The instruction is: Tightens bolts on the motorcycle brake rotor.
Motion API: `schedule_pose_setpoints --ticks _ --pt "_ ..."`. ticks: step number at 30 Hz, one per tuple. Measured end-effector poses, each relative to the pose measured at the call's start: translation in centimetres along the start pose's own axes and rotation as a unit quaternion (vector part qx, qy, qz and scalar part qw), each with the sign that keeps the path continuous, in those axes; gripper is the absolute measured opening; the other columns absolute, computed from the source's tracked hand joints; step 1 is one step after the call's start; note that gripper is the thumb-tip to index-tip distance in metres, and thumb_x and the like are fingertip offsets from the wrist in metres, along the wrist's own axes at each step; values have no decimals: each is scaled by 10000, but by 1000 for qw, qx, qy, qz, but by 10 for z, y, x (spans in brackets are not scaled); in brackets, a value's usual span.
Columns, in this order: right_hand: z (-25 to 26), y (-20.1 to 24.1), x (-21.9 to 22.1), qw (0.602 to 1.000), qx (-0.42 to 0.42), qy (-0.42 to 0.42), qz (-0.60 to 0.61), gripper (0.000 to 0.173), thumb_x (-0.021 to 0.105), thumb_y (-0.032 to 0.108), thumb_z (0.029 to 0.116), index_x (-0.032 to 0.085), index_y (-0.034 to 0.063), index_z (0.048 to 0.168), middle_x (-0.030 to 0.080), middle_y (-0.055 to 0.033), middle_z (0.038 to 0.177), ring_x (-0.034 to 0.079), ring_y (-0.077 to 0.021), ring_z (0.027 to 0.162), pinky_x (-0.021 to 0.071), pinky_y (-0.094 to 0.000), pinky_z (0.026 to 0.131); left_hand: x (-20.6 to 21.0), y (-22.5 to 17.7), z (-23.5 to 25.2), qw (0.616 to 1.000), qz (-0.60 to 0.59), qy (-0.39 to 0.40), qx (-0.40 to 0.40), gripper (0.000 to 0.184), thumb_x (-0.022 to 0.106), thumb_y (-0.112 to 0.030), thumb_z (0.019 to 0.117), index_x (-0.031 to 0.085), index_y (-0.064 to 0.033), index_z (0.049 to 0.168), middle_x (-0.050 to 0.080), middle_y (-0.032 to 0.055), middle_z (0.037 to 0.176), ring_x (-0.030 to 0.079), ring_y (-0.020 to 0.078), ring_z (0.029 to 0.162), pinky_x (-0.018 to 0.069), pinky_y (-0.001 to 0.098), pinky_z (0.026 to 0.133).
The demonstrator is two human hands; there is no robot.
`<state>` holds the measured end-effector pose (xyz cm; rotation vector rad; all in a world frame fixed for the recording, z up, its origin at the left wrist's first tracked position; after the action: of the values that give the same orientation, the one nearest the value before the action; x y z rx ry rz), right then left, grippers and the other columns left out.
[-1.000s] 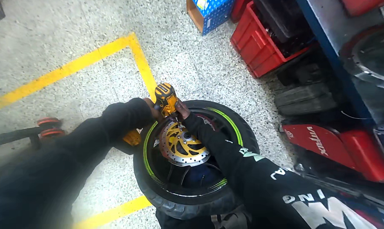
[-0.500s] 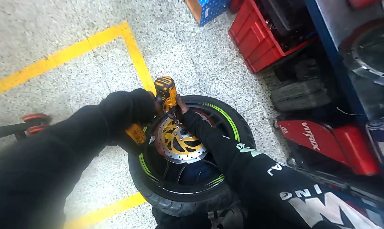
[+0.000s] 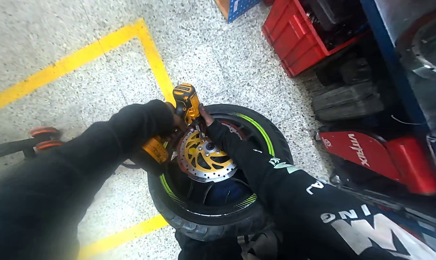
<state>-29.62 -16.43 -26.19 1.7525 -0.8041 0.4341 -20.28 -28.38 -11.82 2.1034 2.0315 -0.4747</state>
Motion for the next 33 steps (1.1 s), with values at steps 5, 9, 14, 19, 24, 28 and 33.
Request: schedule_pose_setpoints --ticks 5,9,14,19,24,28,33 --pt "13 51 -11 964 -117 61 -229 946 599 568 889 280 -67 1513 669 -130 1173 669 -116 963 573 -343 868 1 -6 -7 997 68 2 24 245 751 -167 924 603 18 984 535 87 599 510 165 429 473 316 418" --pt "23 94 36 927 -139 87 -339 630 732 154 913 458 -60 1438 665 -216 1215 691 -201 1025 575 -383 933 8 -6 -9 1000 5 -9 -3 267 739 -129 929 575 25 1073 525 96 619 496 163 427 460 301 405" --pt "24 73 39 935 -180 65 -298 555 812 67 803 573 -50 1291 678 -173 1137 694 -162 965 596 -328 871 12 2 2 997 53 -38 29 343 783 -154 898 596 46 1105 595 132 709 560 197 501 517 368 488" --pt "18 73 36 941 -183 52 -280 562 796 59 812 558 -63 1305 674 -167 1130 691 -146 940 599 -311 851 14 -5 0 996 76 -35 26 376 790 -161 899 587 56 1129 600 137 730 571 191 521 525 351 510" --pt "17 71 36 943 -191 56 -268 571 783 69 811 545 -73 1310 677 -164 1117 691 -138 933 597 -305 851 20 -13 -9 997 63 -54 8 345 794 -90 880 613 66 1128 635 149 799 604 207 612 545 379 605" --pt "14 69 31 944 -155 64 -286 710 784 141 813 449 -59 1406 639 -187 1213 678 -159 1022 582 -329 910 18 -11 -22 997 74 -34 19 318 760 -169 926 594 55 1079 585 110 729 564 179 546 515 346 531" --pt "-8 27 6 972 -21 -10 -234 822 599 498 951 345 -60 1499 632 -137 1214 636 -84 1002 545 -290 902 16 -11 -20 998 64 -21 15 344 743 -192 951 592 78 1101 614 127 753 595 182 548 546 337 539"
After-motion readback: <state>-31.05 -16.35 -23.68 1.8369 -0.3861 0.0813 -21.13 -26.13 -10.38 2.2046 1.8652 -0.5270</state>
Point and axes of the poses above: each hand's wrist, its own z-axis towards the middle knuckle, its own x-axis out of the palm, y = z × x, the point moved 1 cm from there along z, towards the middle knuckle
